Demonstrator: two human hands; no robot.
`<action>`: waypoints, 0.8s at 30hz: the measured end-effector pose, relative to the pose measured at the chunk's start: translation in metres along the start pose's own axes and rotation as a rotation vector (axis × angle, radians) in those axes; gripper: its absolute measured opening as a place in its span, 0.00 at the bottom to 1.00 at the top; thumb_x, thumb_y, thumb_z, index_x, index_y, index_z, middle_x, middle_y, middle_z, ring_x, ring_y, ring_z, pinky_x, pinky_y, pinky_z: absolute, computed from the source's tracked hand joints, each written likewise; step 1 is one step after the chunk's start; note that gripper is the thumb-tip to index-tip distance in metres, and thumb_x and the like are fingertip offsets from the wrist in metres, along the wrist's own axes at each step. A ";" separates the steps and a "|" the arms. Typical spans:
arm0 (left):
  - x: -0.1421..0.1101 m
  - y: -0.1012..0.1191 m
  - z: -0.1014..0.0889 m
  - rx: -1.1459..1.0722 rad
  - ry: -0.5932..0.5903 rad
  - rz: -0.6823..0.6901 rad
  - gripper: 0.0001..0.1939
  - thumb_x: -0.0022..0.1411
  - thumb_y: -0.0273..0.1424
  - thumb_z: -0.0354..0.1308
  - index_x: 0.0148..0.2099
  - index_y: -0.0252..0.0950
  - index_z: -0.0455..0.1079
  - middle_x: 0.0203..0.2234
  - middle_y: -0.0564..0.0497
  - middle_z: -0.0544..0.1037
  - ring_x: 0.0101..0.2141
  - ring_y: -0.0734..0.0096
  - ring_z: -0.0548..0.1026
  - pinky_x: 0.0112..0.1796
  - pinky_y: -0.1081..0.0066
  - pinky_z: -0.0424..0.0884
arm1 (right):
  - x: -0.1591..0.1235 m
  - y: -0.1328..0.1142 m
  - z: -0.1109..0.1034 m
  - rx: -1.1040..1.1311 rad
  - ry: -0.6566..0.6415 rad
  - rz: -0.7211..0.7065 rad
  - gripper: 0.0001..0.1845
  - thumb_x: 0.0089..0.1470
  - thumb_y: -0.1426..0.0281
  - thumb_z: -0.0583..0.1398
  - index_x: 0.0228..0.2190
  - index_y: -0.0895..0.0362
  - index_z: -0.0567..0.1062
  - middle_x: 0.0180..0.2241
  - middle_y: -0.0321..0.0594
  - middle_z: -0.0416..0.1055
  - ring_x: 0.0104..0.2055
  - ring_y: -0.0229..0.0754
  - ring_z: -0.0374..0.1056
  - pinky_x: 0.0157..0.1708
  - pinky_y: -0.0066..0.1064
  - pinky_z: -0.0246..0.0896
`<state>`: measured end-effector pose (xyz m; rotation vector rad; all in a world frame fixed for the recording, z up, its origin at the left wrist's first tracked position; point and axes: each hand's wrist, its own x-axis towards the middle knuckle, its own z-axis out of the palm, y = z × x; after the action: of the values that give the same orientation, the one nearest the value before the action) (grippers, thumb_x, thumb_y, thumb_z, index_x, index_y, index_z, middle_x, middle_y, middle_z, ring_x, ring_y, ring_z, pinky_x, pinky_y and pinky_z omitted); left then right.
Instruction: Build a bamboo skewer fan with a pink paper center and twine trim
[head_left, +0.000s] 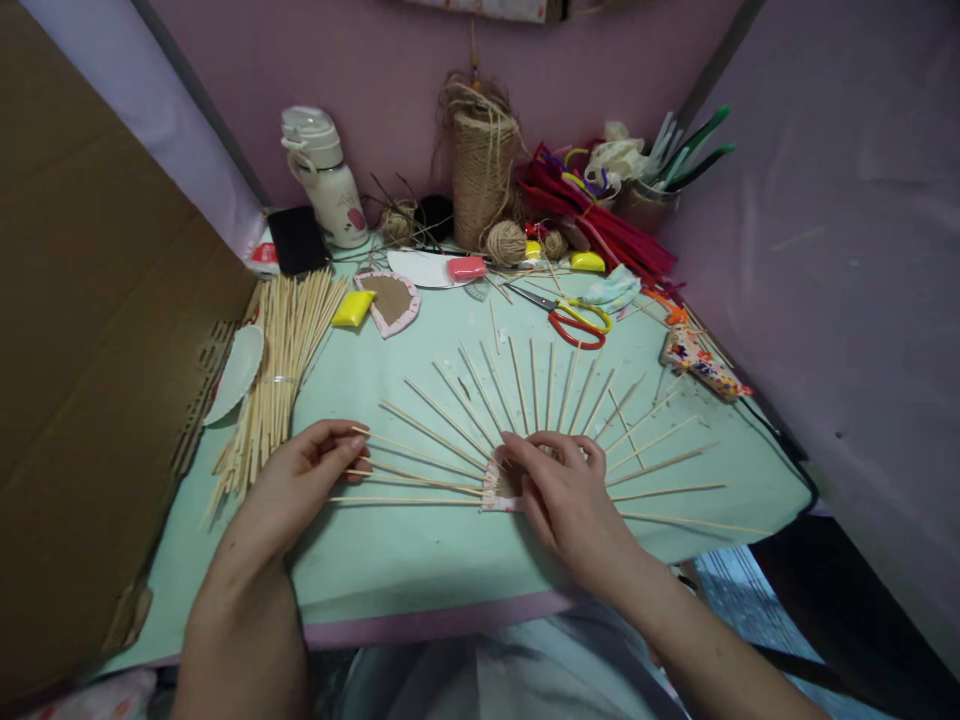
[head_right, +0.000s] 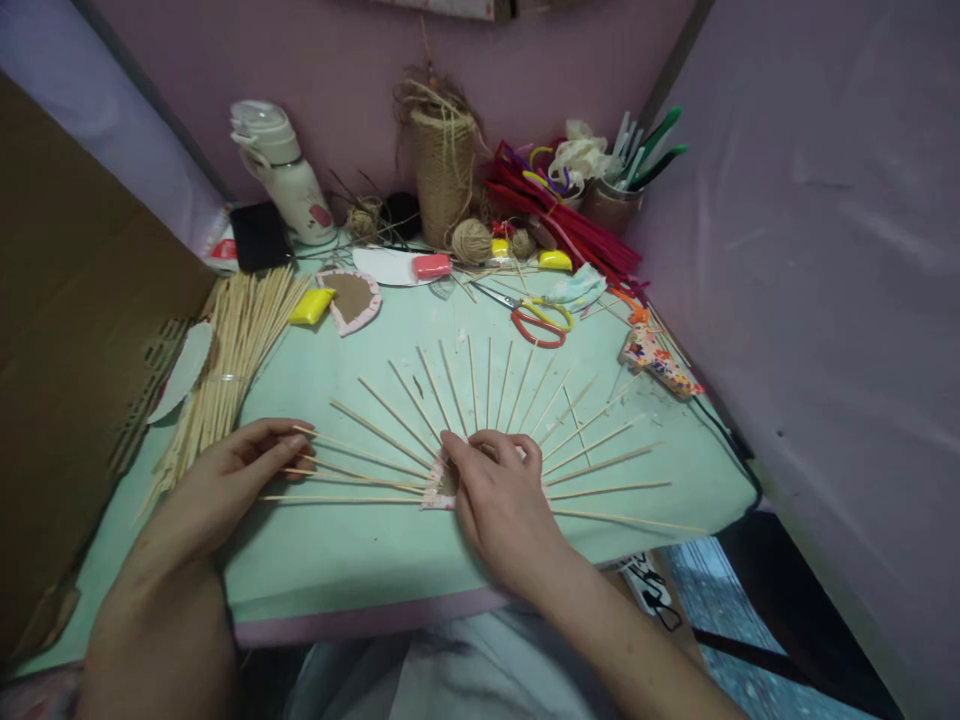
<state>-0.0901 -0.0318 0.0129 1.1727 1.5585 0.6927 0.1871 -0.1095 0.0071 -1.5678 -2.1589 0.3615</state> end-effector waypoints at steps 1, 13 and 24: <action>0.000 0.000 0.000 -0.006 0.001 -0.006 0.26 0.45 0.49 0.66 0.40 0.35 0.71 0.27 0.51 0.77 0.29 0.67 0.76 0.32 0.68 0.74 | 0.000 0.000 0.000 0.010 -0.003 -0.002 0.23 0.59 0.79 0.50 0.55 0.56 0.64 0.45 0.42 0.76 0.50 0.46 0.62 0.51 0.43 0.45; -0.001 0.002 0.001 -0.059 0.008 -0.019 0.26 0.42 0.49 0.68 0.38 0.35 0.72 0.26 0.51 0.77 0.28 0.69 0.76 0.31 0.70 0.73 | -0.001 -0.004 0.003 0.062 -0.042 -0.033 0.24 0.59 0.79 0.51 0.56 0.55 0.63 0.47 0.39 0.75 0.53 0.46 0.59 0.53 0.44 0.42; 0.000 0.000 0.000 -0.052 -0.002 -0.007 0.26 0.44 0.48 0.67 0.39 0.35 0.72 0.25 0.52 0.77 0.28 0.71 0.75 0.31 0.73 0.72 | -0.003 -0.009 0.001 0.097 -0.050 -0.060 0.23 0.59 0.79 0.51 0.55 0.55 0.64 0.44 0.39 0.75 0.52 0.46 0.59 0.52 0.44 0.42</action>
<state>-0.0901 -0.0321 0.0125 1.1291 1.5339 0.7232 0.1796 -0.1148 0.0095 -1.4527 -2.1861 0.4831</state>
